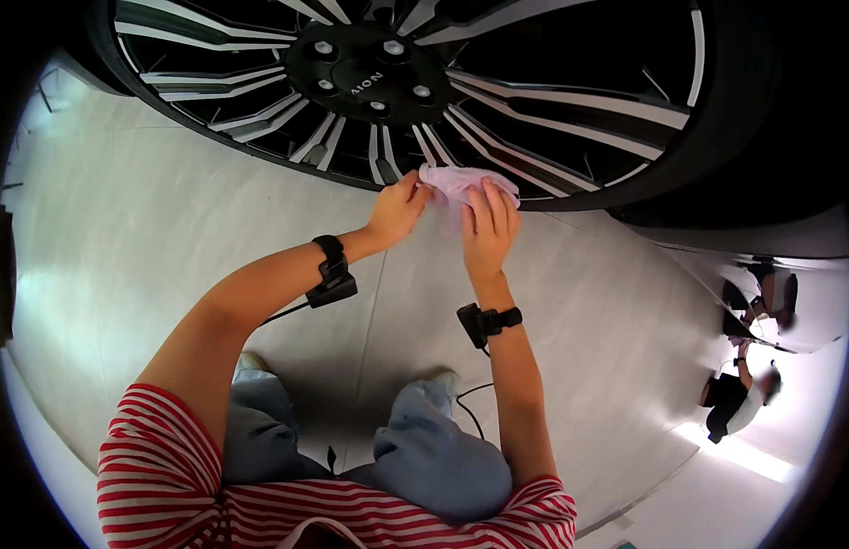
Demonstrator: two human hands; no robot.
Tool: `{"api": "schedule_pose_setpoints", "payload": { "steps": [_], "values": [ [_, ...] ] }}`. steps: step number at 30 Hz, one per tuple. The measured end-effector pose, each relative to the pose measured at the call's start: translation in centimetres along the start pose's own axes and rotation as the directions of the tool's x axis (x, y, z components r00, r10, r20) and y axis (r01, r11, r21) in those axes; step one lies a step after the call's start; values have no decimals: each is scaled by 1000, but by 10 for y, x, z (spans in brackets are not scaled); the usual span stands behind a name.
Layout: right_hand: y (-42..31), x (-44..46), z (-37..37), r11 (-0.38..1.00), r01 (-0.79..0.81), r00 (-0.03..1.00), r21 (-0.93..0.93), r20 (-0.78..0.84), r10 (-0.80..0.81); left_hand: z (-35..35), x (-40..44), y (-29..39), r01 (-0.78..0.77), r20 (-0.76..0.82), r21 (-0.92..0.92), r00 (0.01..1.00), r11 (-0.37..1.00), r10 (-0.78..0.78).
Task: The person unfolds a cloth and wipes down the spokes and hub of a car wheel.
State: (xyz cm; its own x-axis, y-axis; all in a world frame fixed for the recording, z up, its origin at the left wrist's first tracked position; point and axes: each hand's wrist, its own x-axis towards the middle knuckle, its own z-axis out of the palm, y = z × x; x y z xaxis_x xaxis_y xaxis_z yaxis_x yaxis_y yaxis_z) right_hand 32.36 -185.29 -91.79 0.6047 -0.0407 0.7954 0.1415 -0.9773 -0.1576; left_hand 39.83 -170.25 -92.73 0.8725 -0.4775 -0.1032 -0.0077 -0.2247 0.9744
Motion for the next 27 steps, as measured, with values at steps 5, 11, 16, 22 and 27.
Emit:
{"api": "schedule_pose_setpoints", "payload": {
  "steps": [5, 11, 16, 22, 27],
  "values": [
    [2, 9, 13, 998, -5, 999, 57, -43, 8, 0, 10, -4, -114, -12, 76, 993, 991, 115],
    [-43, 73, 24, 975, 155, 987, 159, -58, -148, -23, 8, 19, -117, -142, 50, 982, 992, 123],
    [-65, 95, 38, 955, 264, 963, 133, -87, -255, -25, 9, 18, 21, -150, -131, 988, 991, -41],
    [-40, 66, 19, 970, 241, 964, 1, -115, -239, -27, 2, 29, -21, -78, 93, 997, 995, 28],
    [6, 11, -4, 991, 114, 992, -64, 59, -110, -1, -9, 14, -52, 184, 320, 983, 946, -8]
  ]
}}
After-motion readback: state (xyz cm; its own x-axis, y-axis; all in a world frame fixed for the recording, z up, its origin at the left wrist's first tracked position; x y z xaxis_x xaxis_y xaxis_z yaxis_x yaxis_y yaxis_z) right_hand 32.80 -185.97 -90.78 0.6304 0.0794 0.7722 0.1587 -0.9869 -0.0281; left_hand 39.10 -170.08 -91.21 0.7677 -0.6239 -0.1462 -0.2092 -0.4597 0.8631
